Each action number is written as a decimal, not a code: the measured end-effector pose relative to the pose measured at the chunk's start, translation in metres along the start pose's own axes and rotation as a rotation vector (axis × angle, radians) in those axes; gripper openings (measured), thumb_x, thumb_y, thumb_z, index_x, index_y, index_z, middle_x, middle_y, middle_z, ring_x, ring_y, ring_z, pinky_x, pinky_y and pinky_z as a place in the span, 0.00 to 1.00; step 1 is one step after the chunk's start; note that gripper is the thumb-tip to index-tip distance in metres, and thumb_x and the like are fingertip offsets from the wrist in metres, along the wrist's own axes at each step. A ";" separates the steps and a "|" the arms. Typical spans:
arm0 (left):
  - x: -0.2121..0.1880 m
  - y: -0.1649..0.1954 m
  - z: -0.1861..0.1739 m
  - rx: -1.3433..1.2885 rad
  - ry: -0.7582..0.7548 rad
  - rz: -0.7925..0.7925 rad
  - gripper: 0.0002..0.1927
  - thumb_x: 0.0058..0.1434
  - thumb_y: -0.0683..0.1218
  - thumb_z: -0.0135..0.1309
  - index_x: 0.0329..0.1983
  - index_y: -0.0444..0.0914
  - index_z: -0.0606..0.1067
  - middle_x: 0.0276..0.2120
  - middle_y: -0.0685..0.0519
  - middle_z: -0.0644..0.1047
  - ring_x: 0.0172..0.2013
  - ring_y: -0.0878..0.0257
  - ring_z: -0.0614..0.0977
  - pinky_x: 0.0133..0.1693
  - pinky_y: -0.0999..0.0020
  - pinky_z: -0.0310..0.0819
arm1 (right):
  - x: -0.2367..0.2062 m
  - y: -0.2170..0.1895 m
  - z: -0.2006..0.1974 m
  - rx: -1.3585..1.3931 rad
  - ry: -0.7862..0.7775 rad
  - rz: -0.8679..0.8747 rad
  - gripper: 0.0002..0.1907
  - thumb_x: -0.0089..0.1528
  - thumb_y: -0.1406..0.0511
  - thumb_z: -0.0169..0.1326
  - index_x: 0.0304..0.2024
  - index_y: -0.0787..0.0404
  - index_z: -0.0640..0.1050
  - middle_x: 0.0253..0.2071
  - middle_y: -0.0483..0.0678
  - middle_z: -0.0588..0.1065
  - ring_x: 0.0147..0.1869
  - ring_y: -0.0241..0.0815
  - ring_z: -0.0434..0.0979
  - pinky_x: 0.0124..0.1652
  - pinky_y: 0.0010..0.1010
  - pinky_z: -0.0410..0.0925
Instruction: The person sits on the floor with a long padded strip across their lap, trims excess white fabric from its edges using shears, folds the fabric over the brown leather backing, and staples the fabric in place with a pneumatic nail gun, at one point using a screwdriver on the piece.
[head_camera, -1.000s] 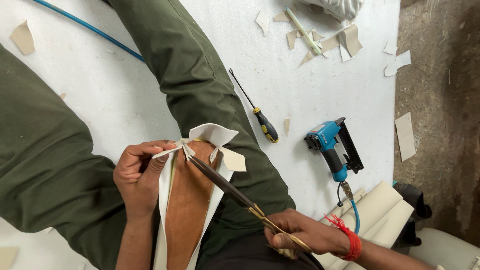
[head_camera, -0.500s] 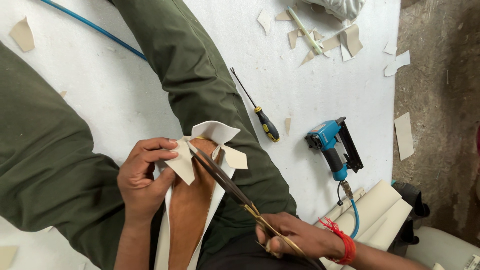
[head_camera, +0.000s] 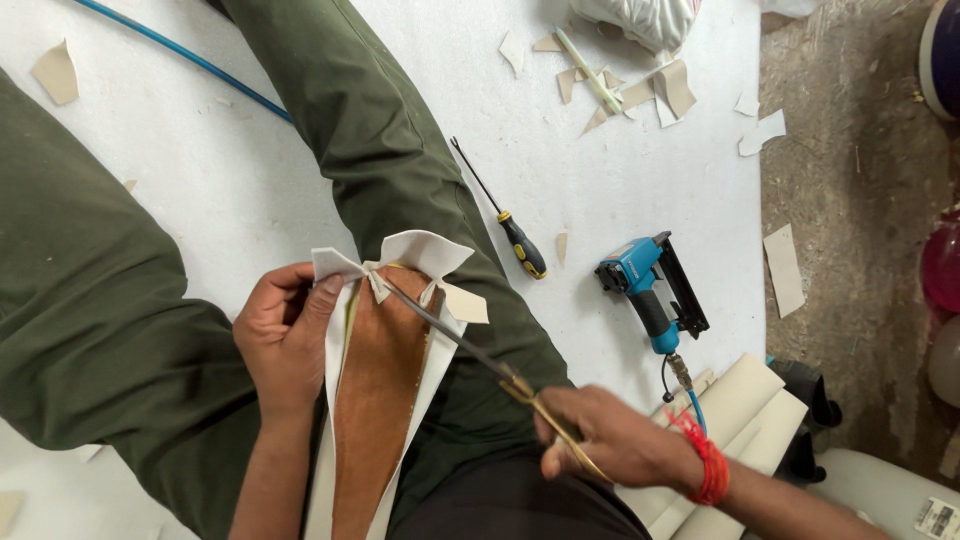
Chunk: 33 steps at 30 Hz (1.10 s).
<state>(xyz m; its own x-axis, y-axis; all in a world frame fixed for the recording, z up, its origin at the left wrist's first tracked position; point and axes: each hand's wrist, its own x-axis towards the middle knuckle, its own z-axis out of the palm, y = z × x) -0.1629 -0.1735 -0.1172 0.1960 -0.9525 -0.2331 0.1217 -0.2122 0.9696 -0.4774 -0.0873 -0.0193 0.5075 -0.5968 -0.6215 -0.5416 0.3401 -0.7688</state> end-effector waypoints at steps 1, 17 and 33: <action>0.001 -0.002 0.000 -0.012 0.000 -0.008 0.09 0.68 0.41 0.61 0.47 0.31 0.77 0.35 0.56 0.80 0.34 0.75 0.77 0.37 0.81 0.71 | 0.001 0.000 -0.006 -0.209 0.084 -0.072 0.36 0.59 0.34 0.54 0.35 0.59 0.74 0.23 0.44 0.71 0.26 0.36 0.71 0.26 0.30 0.62; 0.022 -0.020 0.001 -0.186 -0.063 -0.082 0.09 0.68 0.43 0.59 0.48 0.34 0.78 0.36 0.57 0.80 0.34 0.75 0.78 0.38 0.80 0.73 | 0.050 -0.038 -0.064 -0.882 0.231 0.008 0.30 0.50 0.42 0.64 0.31 0.60 0.73 0.17 0.47 0.73 0.19 0.47 0.73 0.22 0.39 0.64; 0.026 -0.021 -0.001 -0.218 -0.129 -0.064 0.08 0.69 0.44 0.58 0.47 0.36 0.79 0.38 0.59 0.79 0.38 0.74 0.76 0.43 0.80 0.71 | 0.066 -0.028 -0.069 -0.935 0.232 -0.051 0.26 0.58 0.46 0.59 0.28 0.61 0.70 0.20 0.50 0.73 0.22 0.49 0.74 0.24 0.39 0.64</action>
<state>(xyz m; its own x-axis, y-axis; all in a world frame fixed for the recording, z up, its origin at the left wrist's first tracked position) -0.1598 -0.1932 -0.1439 0.0574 -0.9615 -0.2689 0.3394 -0.2345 0.9110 -0.4752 -0.1865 -0.0277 0.4541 -0.7580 -0.4682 -0.8886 -0.3467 -0.3004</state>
